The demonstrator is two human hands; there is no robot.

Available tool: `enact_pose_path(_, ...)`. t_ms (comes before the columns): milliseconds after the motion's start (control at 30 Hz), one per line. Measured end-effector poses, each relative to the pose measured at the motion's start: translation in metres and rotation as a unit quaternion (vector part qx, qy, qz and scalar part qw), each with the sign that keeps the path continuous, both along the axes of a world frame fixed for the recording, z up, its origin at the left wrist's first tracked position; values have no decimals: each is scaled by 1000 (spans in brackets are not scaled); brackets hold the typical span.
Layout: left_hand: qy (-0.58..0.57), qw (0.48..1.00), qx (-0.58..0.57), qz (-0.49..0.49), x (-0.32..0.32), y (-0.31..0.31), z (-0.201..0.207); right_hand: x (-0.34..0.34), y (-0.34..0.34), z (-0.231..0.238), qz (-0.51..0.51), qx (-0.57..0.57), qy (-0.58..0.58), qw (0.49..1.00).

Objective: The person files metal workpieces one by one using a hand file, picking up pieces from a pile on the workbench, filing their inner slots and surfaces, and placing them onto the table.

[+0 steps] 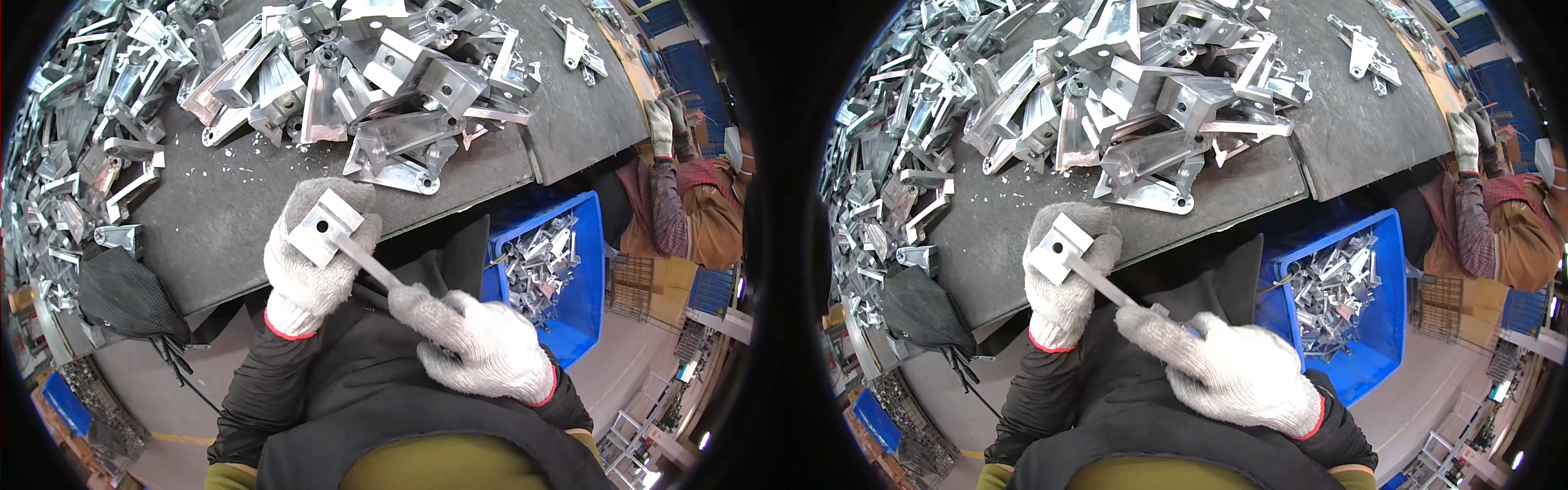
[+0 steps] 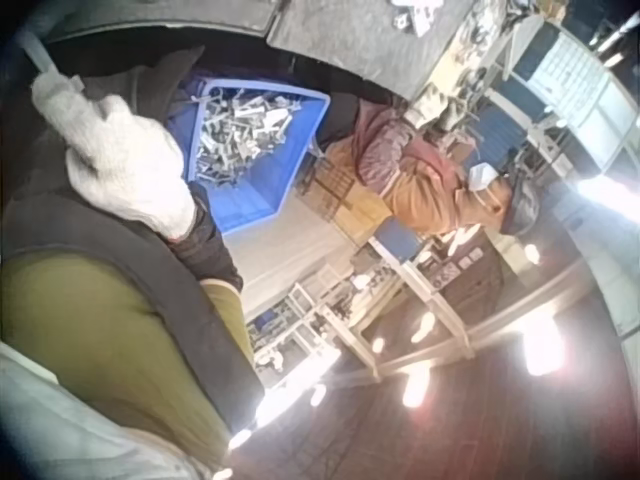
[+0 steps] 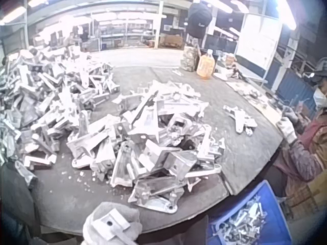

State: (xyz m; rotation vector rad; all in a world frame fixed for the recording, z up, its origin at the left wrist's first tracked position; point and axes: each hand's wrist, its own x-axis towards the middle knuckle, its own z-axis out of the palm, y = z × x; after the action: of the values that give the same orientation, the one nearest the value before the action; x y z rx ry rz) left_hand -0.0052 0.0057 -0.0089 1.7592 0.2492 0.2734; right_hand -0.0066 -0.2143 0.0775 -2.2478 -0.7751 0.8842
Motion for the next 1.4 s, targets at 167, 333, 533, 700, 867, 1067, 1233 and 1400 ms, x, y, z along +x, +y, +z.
enact_pose_path(167, 22, 1000, -3, -8, 1, -1, 4, -2, 4, 6, -1, -47, -91, 995)
enact_pose_path(333, 21, 1000, -1, -18, 3, 0, 5, 3, 3, 4, 3, -37, -117, 992)
enact_pose_path(533, -4, 999, -36, 10, 6, -9, -2, -4, 7, 0, 2, -128, -280, 951)
enact_pose_path(700, 3, 1000, -25, 15, 12, -9, 0, -2, 12, -3, 24, -146, -327, 933)
enact_pose_path(867, 31, 999, -14, 12, 15, -12, 6, 0, 11, 1, -3, -148, -330, 932)
enact_pose_path(1067, 20, 1000, -18, 6, 16, -9, 2, 1, 15, -2, 17, -175, -336, 925)
enact_pose_path(1233, 34, 999, 11, 21, 13, -12, 1, -4, 11, -3, 23, -179, -344, 921)
enact_pose_path(1400, 24, 999, -17, 29, 15, -12, -5, -2, 17, 1, 24, -247, -315, 916)
